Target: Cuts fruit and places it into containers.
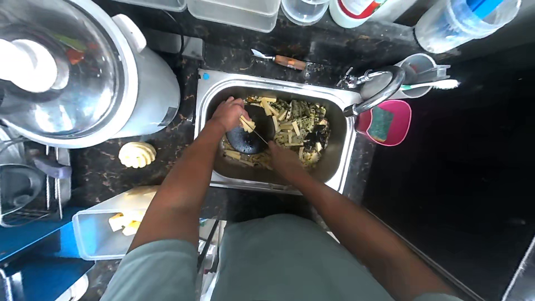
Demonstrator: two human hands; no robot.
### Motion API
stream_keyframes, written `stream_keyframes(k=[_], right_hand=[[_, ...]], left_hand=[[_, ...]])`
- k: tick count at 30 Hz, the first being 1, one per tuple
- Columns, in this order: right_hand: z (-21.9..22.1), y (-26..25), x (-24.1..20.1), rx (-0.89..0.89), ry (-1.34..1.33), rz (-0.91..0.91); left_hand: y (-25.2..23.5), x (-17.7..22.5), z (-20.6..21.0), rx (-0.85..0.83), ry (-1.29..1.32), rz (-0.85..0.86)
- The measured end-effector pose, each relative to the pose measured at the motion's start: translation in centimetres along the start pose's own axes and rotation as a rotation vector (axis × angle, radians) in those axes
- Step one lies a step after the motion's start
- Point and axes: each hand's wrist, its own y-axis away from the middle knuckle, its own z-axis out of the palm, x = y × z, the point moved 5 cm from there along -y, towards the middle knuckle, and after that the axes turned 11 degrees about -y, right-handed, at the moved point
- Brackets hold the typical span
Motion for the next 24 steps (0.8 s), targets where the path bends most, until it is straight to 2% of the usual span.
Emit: stream_keyframes(k=[4, 9, 14, 20, 24], right_hand=[[-0.6, 3.6, 2.8, -0.093, 0.094, 0.073], [-2.8, 7.0, 3.0, -0.060, 0.077, 0.066], [-2.5, 5.5, 0.0, 0.010, -0.028, -0.006], [-0.1, 0.9, -1.8, 0.016, 0.005, 0.027], [0.4, 1.4, -0.6, -0.010, 0.015, 0.035]], left_hand=[[0.8, 0.2, 0.7, 0.051, 0.160, -0.018], [4.0, 1.1, 2.7, 0.255, 0.464, -0.311], [6.4, 2.9, 4.0, 0.306, 0.602, -0.586], [6.6, 2.9, 4.6, 0.320, 0.618, -0.627], [6.5, 2.7, 4.5, 0.313, 0.622, -0.635]])
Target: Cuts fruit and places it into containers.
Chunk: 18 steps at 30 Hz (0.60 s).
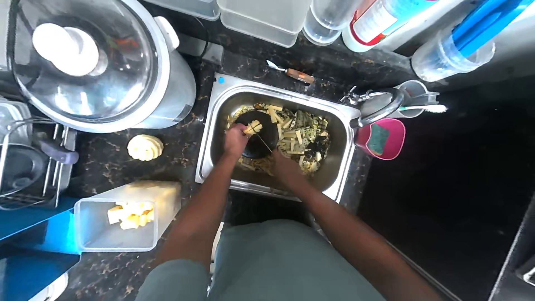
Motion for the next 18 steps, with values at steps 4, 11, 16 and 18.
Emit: stream_keyframes(k=[4, 11, 16, 18], right_hand=[[-0.2, 4.4, 3.8, -0.061, 0.029, 0.057], [1.1, 13.9, 12.2, 0.065, -0.169, 0.112], [4.1, 18.2, 16.2, 0.174, -0.255, 0.190], [5.4, 18.9, 17.1, 0.196, -0.299, 0.199]], left_hand=[[-0.3, 0.8, -0.2, -0.075, -0.142, 0.081], [-1.3, 3.4, 3.4, -0.094, -0.625, 0.380], [-0.6, 4.0, 4.8, -0.141, -0.682, 0.442], [0.1, 4.1, 4.6, -0.158, -0.698, 0.423]])
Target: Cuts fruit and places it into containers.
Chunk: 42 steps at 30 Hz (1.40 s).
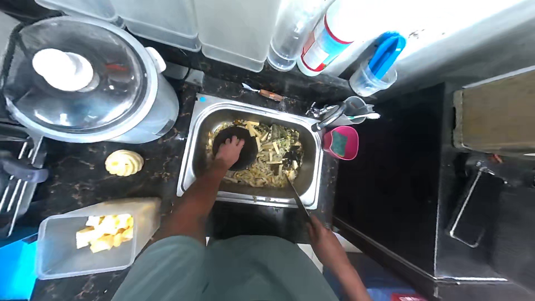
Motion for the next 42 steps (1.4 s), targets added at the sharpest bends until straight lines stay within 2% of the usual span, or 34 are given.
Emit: stream_keyframes(k=[6, 12, 20, 26, 30, 34, 38, 40, 42], right_hand=[[1.2, 0.7, 0.6, 0.007, -0.018, -0.038], [-0.1, 0.7, -0.3, 0.036, 0.066, -0.118], [-2.1, 1.1, -1.0, 0.130, 0.179, -0.281], [-2.6, 1.3, -0.2, 0.106, 0.224, -0.293], [-2.4, 1.6, 0.7, 0.114, 0.218, -0.318], [-2.5, 1.9, 2.3, 0.122, 0.183, -0.304], [-2.0, 2.1, 3.5, 0.112, 0.130, -0.299], [-1.8, 2.2, 3.9, 0.112, 0.101, -0.318], [-1.4, 2.0, 4.0, 0.093, 0.071, -0.342]], left_hand=[[1.9, 0.9, 0.1, -0.019, 0.019, -0.045], [4.0, 1.5, -0.8, -0.050, 0.326, -0.251], [4.0, -0.2, 0.7, 0.073, 0.699, -0.455], [4.8, 1.7, 0.2, 0.059, 0.578, -0.337], [5.0, 1.8, 0.7, 0.078, 0.612, -0.401], [5.4, 0.3, 1.7, 0.207, 0.931, -0.494], [7.5, 0.3, 1.5, 0.263, 1.493, -0.517], [10.5, 0.8, -0.6, 0.307, 1.726, -0.463], [15.6, 0.3, -3.8, 0.396, 1.783, -0.415]])
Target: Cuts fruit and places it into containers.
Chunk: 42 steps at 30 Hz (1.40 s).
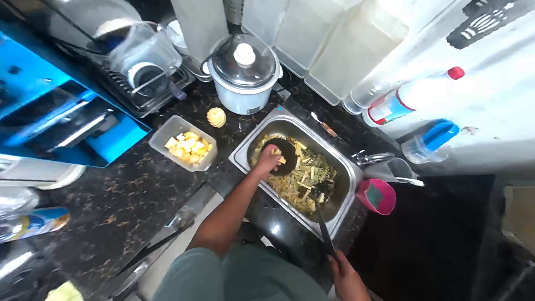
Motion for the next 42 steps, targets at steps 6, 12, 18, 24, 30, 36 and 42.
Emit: stream_keyframes(k=[6, 12, 18, 24, 30, 36, 42], right_hand=[[1.3, -1.8, -0.7, -0.050, -0.080, -0.095], [2.1, -4.6, -3.3, -0.081, -0.055, -0.190], [0.6, -5.4, -6.0, -0.008, -0.087, -0.166], [-0.2, -4.9, -5.8, 0.034, -0.135, -0.107], [-0.2, -4.6, -4.1, 0.025, -0.187, -0.060], [0.3, -6.1, -4.5, -0.039, -0.280, 0.012], [0.0, -10.3, -10.3, -0.179, -0.260, 0.050]], left_hand=[[15.1, 8.4, -14.5, 0.418, -0.155, 0.296], [18.6, 8.6, -24.1, 0.517, -1.137, 0.046], [14.0, 15.0, -21.4, 0.564, -1.392, 0.036], [-1.2, 11.9, -23.2, 0.362, -1.246, -0.269], [-5.9, 8.9, -22.5, 0.179, -1.184, -0.325], [-3.3, 12.2, -14.2, 0.000, -1.393, -0.018], [-7.2, 7.5, -0.2, -0.320, -0.971, -0.060]])
